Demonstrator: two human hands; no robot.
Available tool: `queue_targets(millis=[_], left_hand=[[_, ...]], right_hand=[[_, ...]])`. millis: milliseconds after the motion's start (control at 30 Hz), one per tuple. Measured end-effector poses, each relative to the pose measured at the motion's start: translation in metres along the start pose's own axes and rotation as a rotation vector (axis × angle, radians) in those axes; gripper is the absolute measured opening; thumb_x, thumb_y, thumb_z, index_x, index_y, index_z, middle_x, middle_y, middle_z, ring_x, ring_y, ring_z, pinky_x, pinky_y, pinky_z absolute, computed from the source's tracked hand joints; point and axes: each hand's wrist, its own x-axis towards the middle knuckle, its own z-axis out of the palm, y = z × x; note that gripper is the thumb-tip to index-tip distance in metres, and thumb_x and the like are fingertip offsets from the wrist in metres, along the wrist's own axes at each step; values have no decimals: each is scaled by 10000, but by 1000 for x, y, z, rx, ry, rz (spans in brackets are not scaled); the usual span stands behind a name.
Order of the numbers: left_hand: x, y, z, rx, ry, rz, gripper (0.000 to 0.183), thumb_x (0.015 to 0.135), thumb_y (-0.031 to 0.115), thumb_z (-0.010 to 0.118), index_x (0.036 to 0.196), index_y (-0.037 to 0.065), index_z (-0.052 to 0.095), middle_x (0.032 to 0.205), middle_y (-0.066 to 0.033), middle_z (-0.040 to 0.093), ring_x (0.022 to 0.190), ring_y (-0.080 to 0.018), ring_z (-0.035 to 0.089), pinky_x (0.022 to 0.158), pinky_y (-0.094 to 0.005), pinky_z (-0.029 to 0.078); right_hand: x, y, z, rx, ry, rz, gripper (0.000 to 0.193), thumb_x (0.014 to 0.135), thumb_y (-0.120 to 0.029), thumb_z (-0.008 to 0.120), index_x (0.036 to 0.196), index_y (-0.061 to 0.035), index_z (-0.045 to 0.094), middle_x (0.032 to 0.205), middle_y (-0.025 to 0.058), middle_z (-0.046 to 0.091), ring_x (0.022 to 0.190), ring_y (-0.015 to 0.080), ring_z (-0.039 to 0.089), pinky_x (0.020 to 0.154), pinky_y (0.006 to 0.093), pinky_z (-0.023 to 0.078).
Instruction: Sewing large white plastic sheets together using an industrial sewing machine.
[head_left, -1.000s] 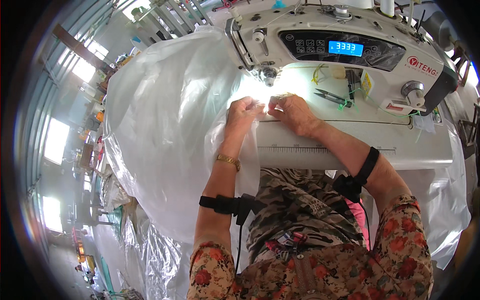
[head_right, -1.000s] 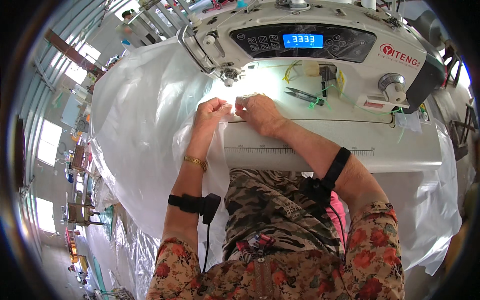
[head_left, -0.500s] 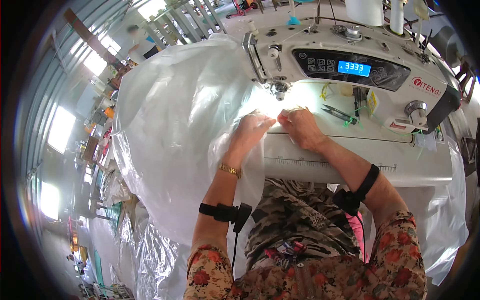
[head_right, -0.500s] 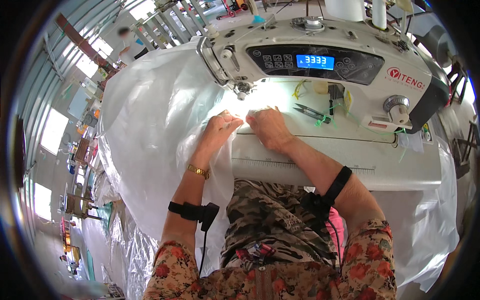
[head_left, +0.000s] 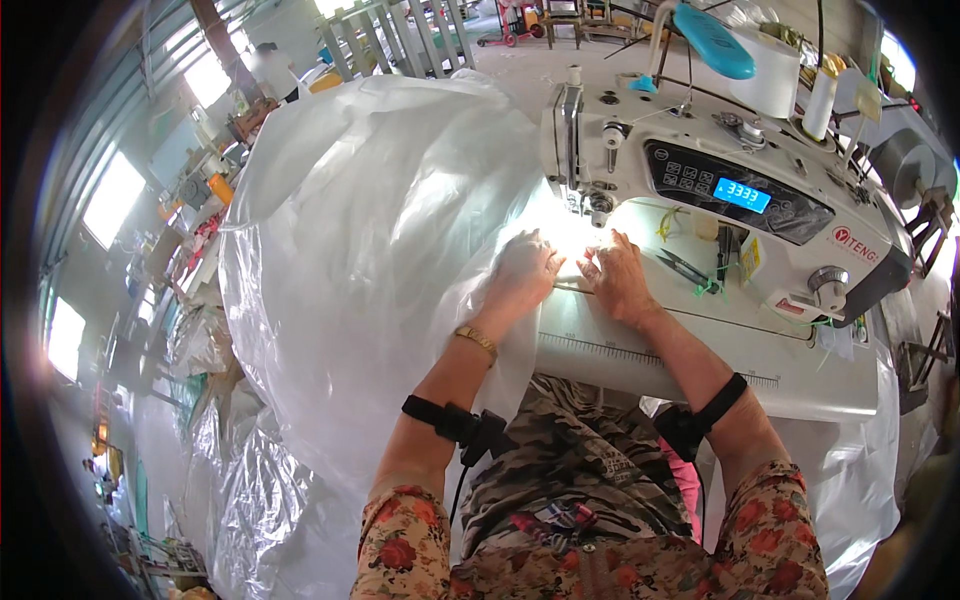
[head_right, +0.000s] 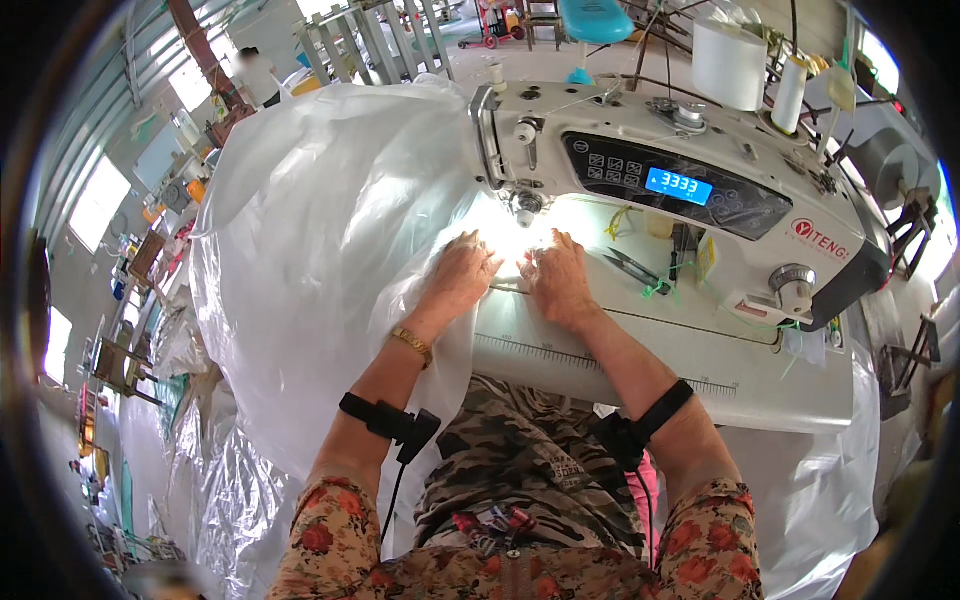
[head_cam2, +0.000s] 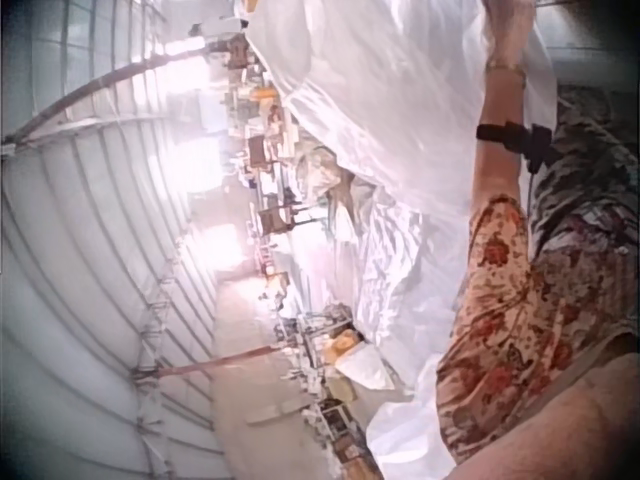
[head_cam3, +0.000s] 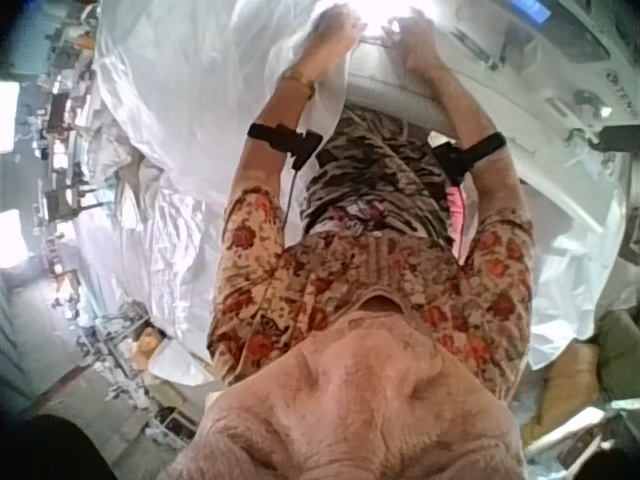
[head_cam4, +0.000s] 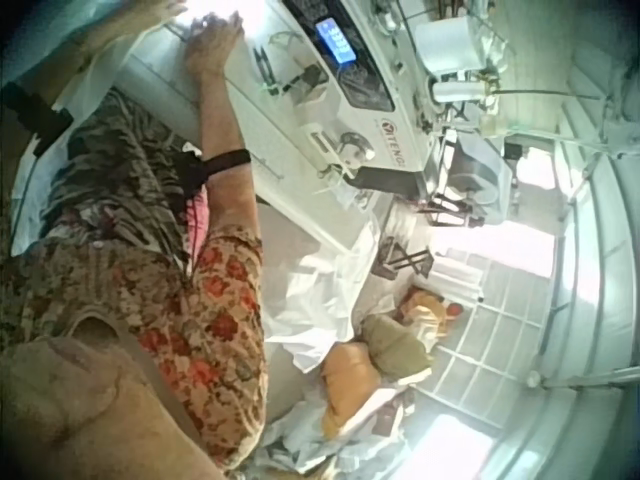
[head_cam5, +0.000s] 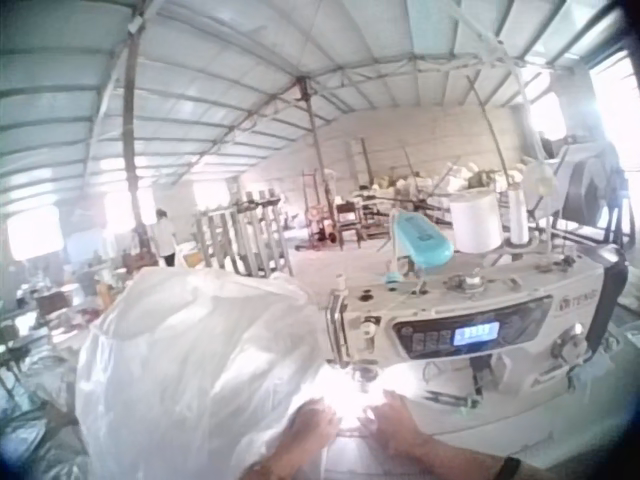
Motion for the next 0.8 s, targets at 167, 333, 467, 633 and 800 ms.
queue_targets(millis=[167, 333, 467, 633, 800], left_hand=[[-2, 3, 5, 44, 62, 26, 170, 832, 142, 572, 846, -21, 619, 992, -192, 595, 1005, -355, 549, 905, -458, 428], [-3, 9, 6, -67, 173, 14, 108, 803, 102, 589, 816, -2, 614, 932, -167, 603, 955, -351, 573, 893, -449, 438], [-6, 13, 4, -8, 179, 43, 76, 803, 81, 585, 792, 11, 613, 944, -159, 610, 953, -341, 583, 881, -435, 446], [-20, 14, -5, 164, 34, 154, 132, 863, 101, 549, 829, 13, 641, 972, -167, 617, 960, -340, 586, 886, -444, 442], [-26, 13, -3, 198, 55, 231, 220, 901, 129, 527, 883, -35, 673, 1048, -191, 633, 1003, -337, 597, 923, -459, 429]], right_hand=[[0, -9, -8, -76, -122, 50, 215, 864, -187, 614, 943, 8, 660, 1096, 220, 550, 1109, 340, 485, 980, 448, 368], [-1, -12, -8, -10, -24, -14, 177, 841, -138, 616, 933, 10, 644, 1074, 198, 549, 1044, 337, 512, 938, 448, 397], [-2, -10, -7, -141, -66, -88, 218, 852, -120, 588, 1043, -36, 652, 1110, 186, 592, 1081, 341, 542, 935, 450, 424], [-7, -12, -9, -282, -192, -115, 270, 845, -105, 568, 1094, -96, 671, 1163, 170, 622, 1150, 320, 551, 965, 448, 427], [-8, -12, -11, -376, -106, -169, 214, 872, -184, 574, 994, -74, 711, 1045, 151, 647, 1087, 304, 555, 928, 446, 420]])
